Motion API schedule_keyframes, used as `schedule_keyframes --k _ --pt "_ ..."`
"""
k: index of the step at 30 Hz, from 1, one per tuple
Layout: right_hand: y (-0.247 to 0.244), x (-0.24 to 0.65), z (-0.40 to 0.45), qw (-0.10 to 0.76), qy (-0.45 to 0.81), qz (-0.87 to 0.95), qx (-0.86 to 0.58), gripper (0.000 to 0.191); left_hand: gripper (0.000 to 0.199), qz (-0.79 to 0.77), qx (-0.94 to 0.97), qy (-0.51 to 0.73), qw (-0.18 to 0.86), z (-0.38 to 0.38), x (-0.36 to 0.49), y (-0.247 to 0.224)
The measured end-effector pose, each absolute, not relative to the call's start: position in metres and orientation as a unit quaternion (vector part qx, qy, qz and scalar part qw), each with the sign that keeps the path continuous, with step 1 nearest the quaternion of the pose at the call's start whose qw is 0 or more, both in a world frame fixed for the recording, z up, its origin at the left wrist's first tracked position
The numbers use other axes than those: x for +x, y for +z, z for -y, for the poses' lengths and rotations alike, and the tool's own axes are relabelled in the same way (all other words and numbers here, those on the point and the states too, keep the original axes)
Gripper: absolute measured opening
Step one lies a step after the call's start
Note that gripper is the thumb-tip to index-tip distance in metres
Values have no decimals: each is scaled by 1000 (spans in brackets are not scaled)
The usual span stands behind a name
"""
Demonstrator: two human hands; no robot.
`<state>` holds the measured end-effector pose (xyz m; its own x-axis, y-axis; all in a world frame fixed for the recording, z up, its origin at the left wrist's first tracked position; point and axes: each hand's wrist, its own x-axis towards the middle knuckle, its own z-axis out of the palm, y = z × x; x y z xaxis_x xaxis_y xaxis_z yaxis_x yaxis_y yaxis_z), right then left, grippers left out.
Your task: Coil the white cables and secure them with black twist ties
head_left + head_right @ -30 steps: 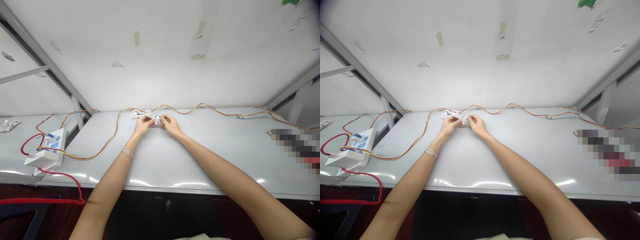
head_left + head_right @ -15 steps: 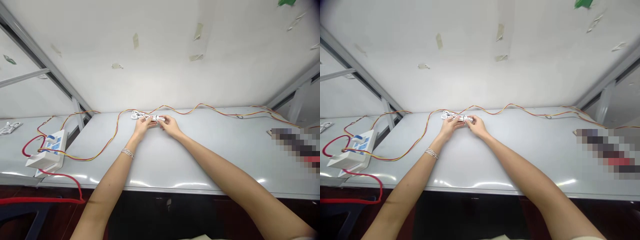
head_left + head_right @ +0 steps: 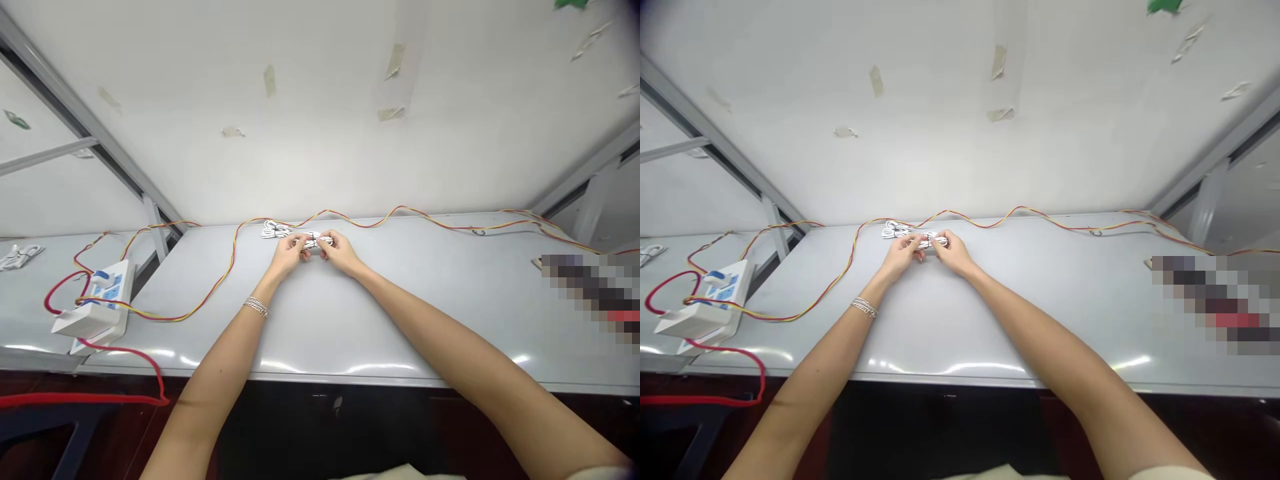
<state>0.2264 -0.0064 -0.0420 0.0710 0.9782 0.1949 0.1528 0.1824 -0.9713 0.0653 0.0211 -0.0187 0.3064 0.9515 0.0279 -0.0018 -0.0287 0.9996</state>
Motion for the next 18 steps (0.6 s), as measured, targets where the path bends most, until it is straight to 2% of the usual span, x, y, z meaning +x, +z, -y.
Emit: schedule_keyframes --k 4,11,18 --pt "-38 227 9 495 377 586 -519 30 22 -412 602 400 555 -21 67 -21" --pt "-39 226 11 490 319 602 -543 26 23 -430 620 387 531 -19 70 -26" --pt "-39 225 12 495 279 626 -534 23 28 -443 591 391 550 -15 72 -22"
